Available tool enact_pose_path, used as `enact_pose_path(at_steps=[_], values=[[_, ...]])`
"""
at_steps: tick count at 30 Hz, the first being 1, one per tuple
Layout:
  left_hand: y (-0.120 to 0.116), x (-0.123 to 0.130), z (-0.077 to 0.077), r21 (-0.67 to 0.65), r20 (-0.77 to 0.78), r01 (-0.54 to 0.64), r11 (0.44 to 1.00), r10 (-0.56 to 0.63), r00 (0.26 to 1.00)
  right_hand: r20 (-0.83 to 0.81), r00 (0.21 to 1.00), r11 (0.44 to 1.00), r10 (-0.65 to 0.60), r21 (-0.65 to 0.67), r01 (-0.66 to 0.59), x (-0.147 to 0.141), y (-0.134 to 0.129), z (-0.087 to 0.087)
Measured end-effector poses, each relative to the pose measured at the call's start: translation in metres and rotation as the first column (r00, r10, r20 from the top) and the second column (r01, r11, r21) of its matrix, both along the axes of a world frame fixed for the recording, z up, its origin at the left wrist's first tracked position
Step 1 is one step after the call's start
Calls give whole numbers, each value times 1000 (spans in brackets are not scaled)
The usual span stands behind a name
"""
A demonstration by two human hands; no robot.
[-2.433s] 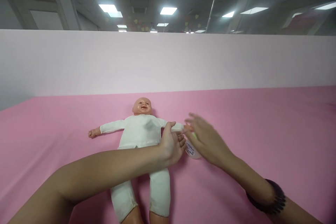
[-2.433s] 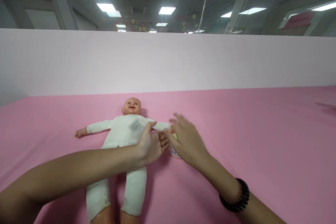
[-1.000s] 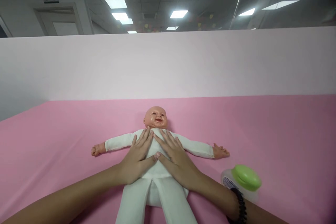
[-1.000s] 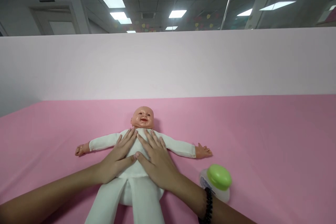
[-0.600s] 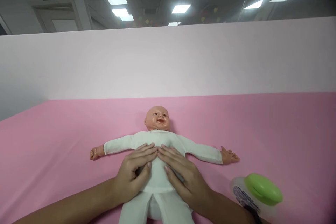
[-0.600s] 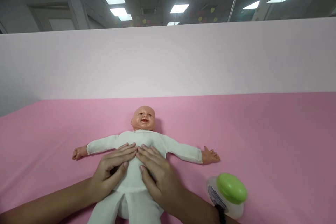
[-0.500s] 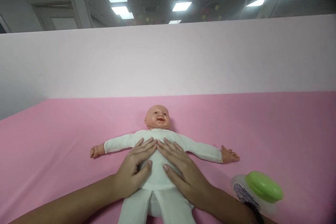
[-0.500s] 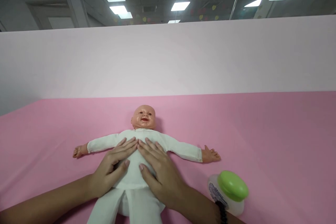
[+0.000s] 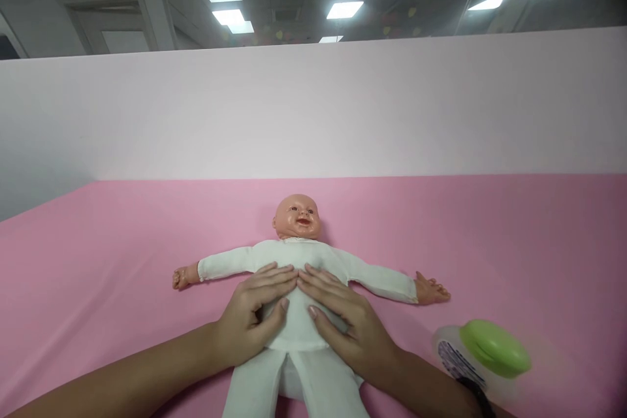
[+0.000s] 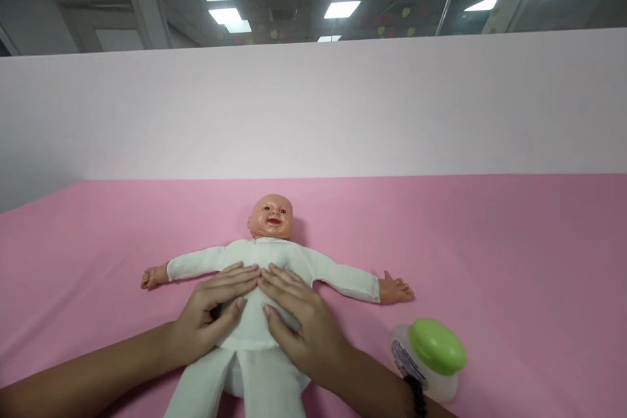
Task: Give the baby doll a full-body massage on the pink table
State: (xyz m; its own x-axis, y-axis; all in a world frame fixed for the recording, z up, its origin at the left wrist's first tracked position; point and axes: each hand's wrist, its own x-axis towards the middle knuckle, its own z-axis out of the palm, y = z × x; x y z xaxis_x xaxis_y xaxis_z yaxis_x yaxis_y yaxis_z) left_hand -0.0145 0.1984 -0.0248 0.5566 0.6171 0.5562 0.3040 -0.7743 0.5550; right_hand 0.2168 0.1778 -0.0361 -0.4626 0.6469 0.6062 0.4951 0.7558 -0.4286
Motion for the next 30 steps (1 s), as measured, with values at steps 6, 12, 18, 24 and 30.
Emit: enact_pose_path(at_steps=[6,12,18,24,30], values=[[3,-1,-4,-238,-170,-231,944,194,966,80,979,964,-190,-173,201,1,1,-3],[0,2,-10,-93,-17,-215,972,214,977,-137,950,958,-280,28,286,0,4,-10],[-1,2,3,-9,-38,-5,1000,5,999,-11,1000,1000,1,20,-1,0,3,3],[3,0,-4,-227,-200,-211,951,167,966,99,976,959,-192,-192,208,1,3,-1],[0,3,-6,-134,-110,-223,965,210,972,-154,931,941,-330,22,337,-2,4,-7]])
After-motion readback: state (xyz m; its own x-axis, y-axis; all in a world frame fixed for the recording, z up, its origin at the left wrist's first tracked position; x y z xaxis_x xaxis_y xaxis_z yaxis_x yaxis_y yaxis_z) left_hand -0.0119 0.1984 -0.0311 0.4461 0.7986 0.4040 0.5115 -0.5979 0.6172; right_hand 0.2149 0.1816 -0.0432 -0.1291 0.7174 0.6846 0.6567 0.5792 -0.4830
